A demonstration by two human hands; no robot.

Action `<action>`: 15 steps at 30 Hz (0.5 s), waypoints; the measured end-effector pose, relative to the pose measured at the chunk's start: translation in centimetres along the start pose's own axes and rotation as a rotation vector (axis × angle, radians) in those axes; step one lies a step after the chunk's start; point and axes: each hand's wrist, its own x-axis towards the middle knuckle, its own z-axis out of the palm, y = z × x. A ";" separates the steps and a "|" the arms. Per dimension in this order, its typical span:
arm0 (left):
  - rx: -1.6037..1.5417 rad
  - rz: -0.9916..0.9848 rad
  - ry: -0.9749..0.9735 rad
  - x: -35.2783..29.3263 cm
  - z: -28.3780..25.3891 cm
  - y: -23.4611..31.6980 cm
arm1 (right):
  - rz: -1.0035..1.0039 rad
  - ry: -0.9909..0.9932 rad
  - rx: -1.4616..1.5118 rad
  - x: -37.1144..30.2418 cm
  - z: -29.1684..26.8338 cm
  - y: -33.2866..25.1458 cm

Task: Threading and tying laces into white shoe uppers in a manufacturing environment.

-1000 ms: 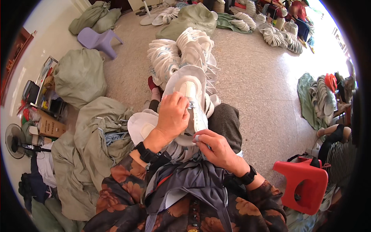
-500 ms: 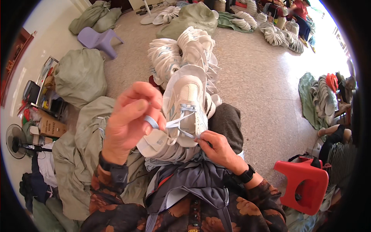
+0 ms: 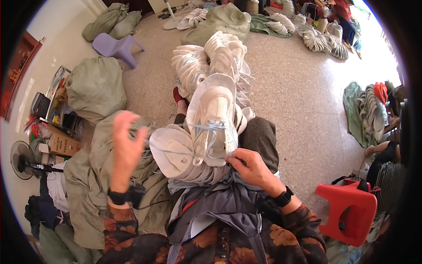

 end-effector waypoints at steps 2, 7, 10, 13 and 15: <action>-0.183 0.074 -0.170 -2.1 3.8 4.1 | 0.002 0.001 0.018 -0.1 -0.1 0.1; -0.271 0.196 -0.140 -1.3 12.0 7.0 | 0.094 0.023 0.348 -0.7 -1.1 0.3; -0.491 0.105 -0.208 0.9 13.6 5.5 | 0.289 0.129 0.532 -1.9 -4.6 -0.9; -0.643 0.034 -0.284 1.0 13.8 5.2 | 0.091 0.309 0.903 -3.8 -8.1 0.3; -0.576 0.079 -0.278 0.5 13.8 4.8 | 0.011 0.383 1.195 -5.9 -10.7 1.9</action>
